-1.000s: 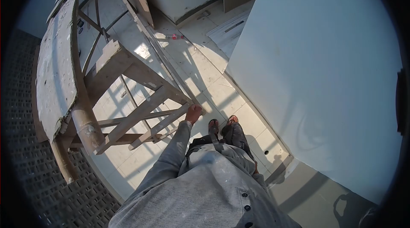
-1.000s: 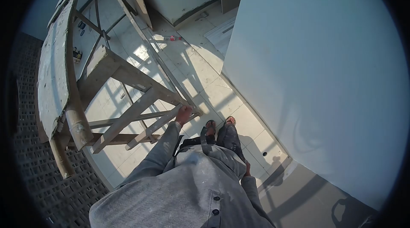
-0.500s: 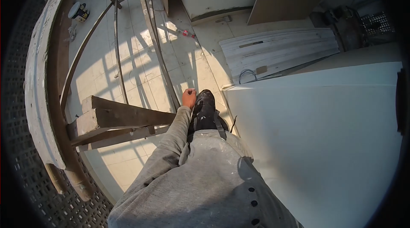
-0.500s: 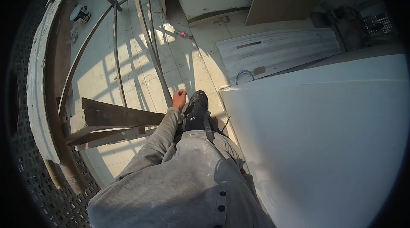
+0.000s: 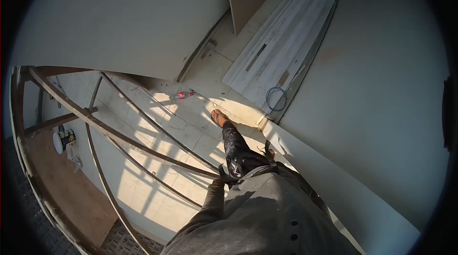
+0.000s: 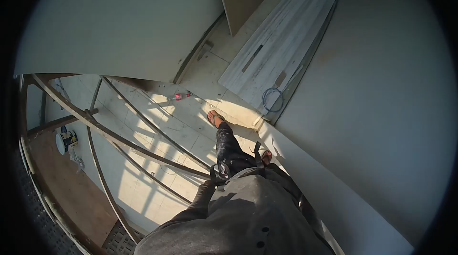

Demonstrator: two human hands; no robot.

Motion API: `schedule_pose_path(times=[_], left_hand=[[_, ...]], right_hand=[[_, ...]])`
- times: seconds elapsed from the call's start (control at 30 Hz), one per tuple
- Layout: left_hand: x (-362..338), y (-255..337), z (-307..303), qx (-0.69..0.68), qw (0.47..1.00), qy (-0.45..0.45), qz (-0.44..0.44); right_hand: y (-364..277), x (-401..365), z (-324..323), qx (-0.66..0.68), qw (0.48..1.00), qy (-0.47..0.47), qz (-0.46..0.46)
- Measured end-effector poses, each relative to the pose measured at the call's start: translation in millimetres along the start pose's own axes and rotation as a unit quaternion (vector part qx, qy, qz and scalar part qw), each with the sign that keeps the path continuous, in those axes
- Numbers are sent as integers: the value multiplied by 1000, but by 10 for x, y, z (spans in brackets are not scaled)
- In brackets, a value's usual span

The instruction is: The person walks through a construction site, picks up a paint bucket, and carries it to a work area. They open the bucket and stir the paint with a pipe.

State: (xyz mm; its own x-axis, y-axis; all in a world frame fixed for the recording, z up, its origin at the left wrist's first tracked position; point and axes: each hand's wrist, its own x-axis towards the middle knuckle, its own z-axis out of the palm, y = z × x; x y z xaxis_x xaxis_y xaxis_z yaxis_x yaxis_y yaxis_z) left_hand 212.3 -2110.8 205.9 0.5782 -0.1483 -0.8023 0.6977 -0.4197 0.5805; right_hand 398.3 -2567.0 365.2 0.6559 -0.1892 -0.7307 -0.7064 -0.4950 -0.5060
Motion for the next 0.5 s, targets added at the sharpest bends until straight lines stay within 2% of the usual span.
schedule_pose_path(times=[0.03, 0.1, 0.13, 0.17, 0.2, 0.23, 0.27, 0.3, 0.37, 0.4, 0.47, 0.5], left_hand=[[-50, 15, -140, 8, 1000, -16, 1], [-192, 222, -314, -9, 991, 43, -126], [-298, 542, -648, -207, 949, 143, -190], [-30, 22, -526, -324, 890, 225, -227], [3, -20, -859, -179, 947, 221, -152], [65, -7, -1221, -25, 975, 207, -73], [260, 172, -1448, -371, 834, 273, -305], [374, 358, -1813, -393, 807, 307, -316], [789, -127, -2331, -197, 906, 364, -86], [879, 33, -2642, -177, 914, 359, -73], [1087, 666, -3257, -290, 873, 364, -143], [1174, 987, -3523, -272, 883, 360, -132]], right_hand=[[-6, -133, 78, -2, 1000, 13, 10], [-91, -218, 157, -12, 999, 27, 16], [-137, -187, 230, -13, 999, 31, 14], [-220, -187, 329, -11, 999, 35, 12], [-282, -184, 488, -5, 999, 40, 10], [-309, -214, 654, 3, 999, 47, 11], [-321, -294, 801, 11, 998, 54, 16], [-339, -328, 949, 19, 998, 62, 19], [-453, -394, 1279, 42, 995, 82, 24], [-517, -413, 1456, 56, 994, 94, 27], [-640, -371, 1805, 84, 989, 121, 33], [-704, -338, 1950, 96, 986, 133, 36]])
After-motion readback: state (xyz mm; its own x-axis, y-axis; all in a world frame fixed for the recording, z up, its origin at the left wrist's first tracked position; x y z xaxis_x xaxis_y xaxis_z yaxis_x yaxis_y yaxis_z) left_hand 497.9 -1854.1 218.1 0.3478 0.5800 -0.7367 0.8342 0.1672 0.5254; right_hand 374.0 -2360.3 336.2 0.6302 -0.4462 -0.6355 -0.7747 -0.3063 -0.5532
